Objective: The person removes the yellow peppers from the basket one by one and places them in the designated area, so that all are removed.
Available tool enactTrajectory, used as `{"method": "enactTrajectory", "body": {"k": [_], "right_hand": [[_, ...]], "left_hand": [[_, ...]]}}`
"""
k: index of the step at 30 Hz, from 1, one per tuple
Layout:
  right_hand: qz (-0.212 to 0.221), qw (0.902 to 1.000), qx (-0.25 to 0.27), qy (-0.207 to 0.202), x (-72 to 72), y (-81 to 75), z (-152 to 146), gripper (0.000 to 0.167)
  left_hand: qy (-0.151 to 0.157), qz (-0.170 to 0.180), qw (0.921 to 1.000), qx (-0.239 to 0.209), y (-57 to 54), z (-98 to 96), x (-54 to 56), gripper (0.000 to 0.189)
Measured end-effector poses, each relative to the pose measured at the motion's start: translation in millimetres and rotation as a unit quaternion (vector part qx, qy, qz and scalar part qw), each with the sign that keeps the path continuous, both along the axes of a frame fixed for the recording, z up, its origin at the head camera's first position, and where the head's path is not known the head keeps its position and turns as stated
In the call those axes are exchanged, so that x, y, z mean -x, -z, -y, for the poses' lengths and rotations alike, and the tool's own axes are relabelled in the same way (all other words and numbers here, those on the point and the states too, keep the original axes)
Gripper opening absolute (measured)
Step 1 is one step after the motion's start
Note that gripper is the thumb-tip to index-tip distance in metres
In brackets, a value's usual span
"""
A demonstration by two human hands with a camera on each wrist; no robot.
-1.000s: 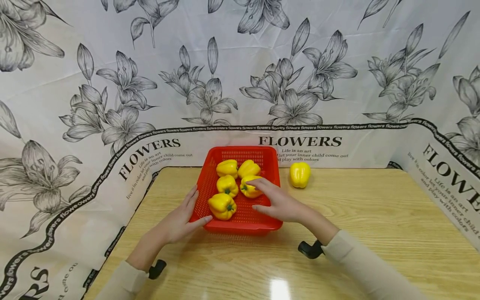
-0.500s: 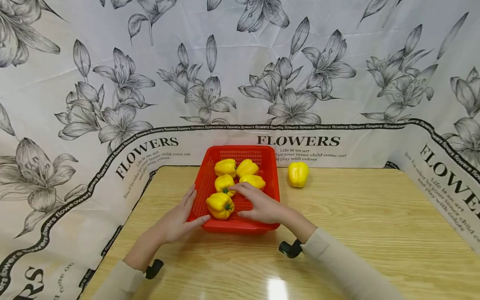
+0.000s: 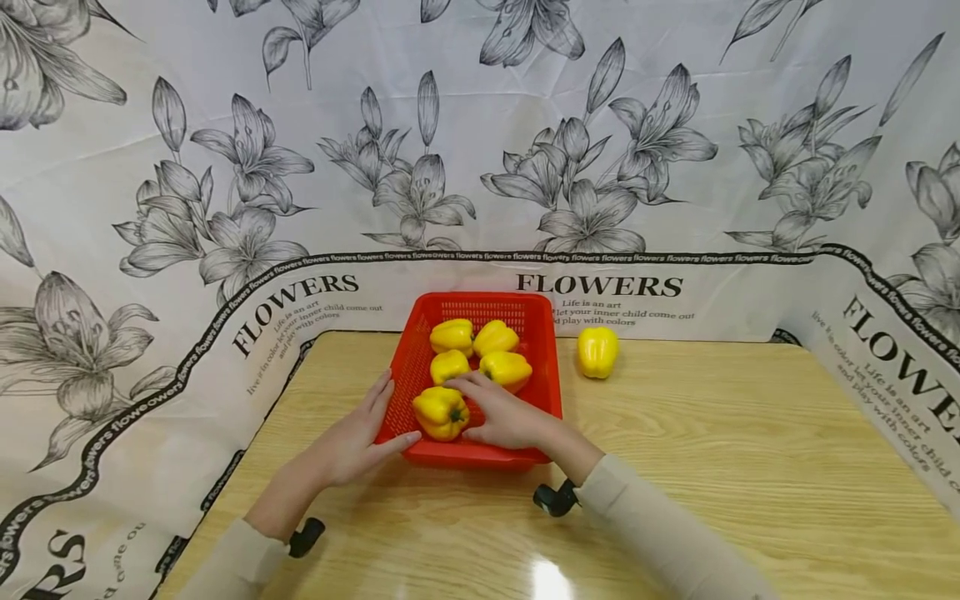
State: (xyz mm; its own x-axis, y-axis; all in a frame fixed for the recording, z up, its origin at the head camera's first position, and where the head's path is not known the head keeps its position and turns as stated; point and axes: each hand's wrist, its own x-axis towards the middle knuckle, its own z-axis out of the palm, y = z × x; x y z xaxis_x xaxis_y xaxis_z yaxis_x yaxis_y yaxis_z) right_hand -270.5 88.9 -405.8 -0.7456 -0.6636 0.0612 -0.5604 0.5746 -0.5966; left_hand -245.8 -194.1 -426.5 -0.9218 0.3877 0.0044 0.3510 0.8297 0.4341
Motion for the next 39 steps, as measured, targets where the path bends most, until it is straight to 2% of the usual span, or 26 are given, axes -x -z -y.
{"method": "enactTrajectory", "body": {"k": [7, 14, 20, 27, 31, 35, 39], "right_hand": [[0.009, 0.9996, -0.027, 0.005, 2.8, -0.4, 10.9, 0.069], [0.039, 0.9975, -0.055, 0.019, 8.4, 1.4, 18.6, 0.072], [0.054, 0.9950, -0.083, -0.009, 11.0, 0.0, 23.8, 0.072], [0.027, 0.9923, -0.118, -0.023, 13.4, 4.9, 31.7, 0.069], [0.000, 0.9927, -0.119, -0.023, 13.0, 6.1, 33.8, 0.060], [-0.007, 0.9933, -0.115, -0.010, 11.7, 5.6, 32.3, 0.050], [-0.009, 0.9933, -0.115, 0.006, 12.1, 3.5, 29.2, 0.050]], "left_hand": [[0.001, 0.000, 1.0000, 0.006, 1.2, 0.1, 0.8, 0.110], [0.007, 0.000, 0.9998, 0.018, 0.4, 0.1, 1.5, 0.111], [0.009, 0.003, 0.9998, 0.016, -1.9, -1.4, 1.5, 0.108], [0.004, 0.011, 0.9998, 0.013, -1.8, -0.4, -0.7, 0.106], [0.000, 0.016, 0.9998, 0.012, -1.9, 0.3, -2.1, 0.106], [-0.002, 0.021, 0.9997, 0.014, -2.7, -0.6, -1.5, 0.106], [-0.004, 0.020, 0.9997, 0.012, -3.4, -2.1, -0.5, 0.106]]}}
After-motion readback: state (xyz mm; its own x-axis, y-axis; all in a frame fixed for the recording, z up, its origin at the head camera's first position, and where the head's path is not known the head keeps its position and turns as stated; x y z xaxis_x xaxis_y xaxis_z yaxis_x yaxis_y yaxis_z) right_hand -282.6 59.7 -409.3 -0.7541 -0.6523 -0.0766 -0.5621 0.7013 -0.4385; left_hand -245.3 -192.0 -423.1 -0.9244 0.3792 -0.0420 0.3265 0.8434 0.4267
